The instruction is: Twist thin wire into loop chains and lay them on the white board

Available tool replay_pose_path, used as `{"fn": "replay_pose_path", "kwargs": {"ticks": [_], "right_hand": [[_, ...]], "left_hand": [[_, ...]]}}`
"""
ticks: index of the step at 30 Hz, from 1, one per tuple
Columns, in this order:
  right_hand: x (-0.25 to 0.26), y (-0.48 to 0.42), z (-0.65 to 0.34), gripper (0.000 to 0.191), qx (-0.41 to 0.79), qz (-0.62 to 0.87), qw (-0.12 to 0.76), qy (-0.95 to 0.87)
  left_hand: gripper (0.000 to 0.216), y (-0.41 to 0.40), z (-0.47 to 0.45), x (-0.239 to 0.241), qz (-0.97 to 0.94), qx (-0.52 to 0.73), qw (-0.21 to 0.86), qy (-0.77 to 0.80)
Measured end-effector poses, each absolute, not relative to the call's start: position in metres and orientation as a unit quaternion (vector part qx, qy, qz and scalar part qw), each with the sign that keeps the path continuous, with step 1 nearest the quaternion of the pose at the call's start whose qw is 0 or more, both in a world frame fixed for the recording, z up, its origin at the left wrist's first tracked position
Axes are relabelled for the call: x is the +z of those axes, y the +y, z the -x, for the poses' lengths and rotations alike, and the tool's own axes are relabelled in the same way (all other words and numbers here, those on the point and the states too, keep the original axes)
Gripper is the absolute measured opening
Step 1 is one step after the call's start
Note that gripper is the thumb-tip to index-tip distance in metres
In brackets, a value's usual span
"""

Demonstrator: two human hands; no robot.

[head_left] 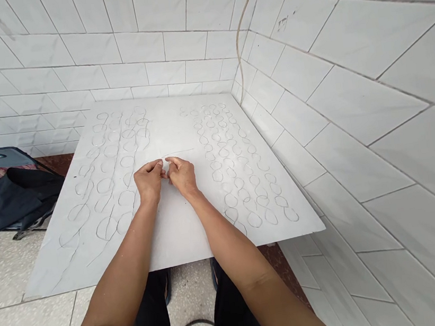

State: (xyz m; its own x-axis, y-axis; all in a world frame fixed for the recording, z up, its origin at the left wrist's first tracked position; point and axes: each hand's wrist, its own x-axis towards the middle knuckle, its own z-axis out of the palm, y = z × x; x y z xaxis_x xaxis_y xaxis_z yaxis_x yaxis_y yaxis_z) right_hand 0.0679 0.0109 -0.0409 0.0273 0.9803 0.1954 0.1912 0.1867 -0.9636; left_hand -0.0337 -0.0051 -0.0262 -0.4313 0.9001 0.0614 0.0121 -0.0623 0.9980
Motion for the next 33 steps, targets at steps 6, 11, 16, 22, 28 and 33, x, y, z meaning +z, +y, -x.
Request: {"fn": "replay_pose_path", "kwargs": {"ticks": [6,11,16,22,28,33], "right_hand": [[-0.041,0.011,-0.068,0.028,0.401,0.494,0.504,-0.584],[-0.044,0.013,-0.067,0.035,0.394,0.498,0.506,-0.583],[-0.05,0.015,-0.066,0.032,0.402,0.485,0.521,-0.576],[-0.049,0.014,-0.066,0.035,0.384,0.517,0.483,-0.593],[-0.046,0.014,-0.066,0.035,0.351,0.517,0.491,-0.606],[-0.049,0.015,-0.067,0.035,0.364,0.505,0.495,-0.606]], "left_hand": [[0.017,-0.007,0.041,-0.022,-0.506,0.557,0.258,0.606],[0.026,-0.006,0.04,-0.025,-0.479,0.553,0.282,0.621],[0.027,-0.01,0.033,-0.027,-0.456,0.544,0.292,0.642],[0.025,-0.015,0.03,-0.026,-0.503,0.476,0.245,0.679],[0.028,-0.015,0.03,-0.026,-0.489,0.481,0.242,0.687],[0.03,-0.013,0.034,-0.026,-0.512,0.476,0.22,0.68]]}}
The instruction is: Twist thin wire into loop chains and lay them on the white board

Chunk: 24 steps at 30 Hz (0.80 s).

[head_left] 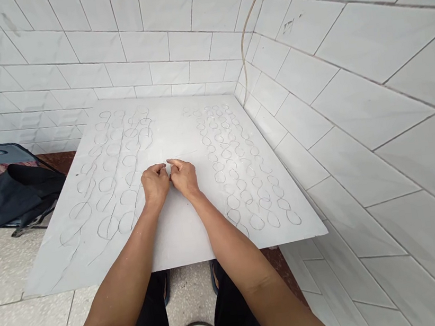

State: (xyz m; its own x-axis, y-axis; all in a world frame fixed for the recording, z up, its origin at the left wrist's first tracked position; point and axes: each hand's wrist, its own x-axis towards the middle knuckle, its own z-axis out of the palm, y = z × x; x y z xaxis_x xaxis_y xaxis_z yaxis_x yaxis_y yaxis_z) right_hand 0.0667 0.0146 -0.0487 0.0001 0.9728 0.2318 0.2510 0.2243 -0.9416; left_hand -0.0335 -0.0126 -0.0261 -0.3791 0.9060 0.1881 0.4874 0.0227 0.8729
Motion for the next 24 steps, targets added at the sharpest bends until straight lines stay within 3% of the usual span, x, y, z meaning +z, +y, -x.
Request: {"fn": "replay_pose_path", "kwargs": {"ticks": [6,15,24], "right_hand": [[-0.049,0.013,-0.067,0.033,0.4,0.479,0.517,-0.585],[-0.042,0.01,-0.067,0.034,0.425,0.495,0.483,-0.584],[-0.035,0.011,-0.067,0.03,0.539,0.453,0.521,-0.482]], "left_hand": [[0.028,-0.012,0.038,-0.026,-0.493,0.509,0.239,0.664],[0.032,-0.006,0.042,-0.03,-0.395,0.595,0.382,0.586],[0.033,-0.012,0.039,-0.018,-0.437,0.567,0.344,0.607]]}}
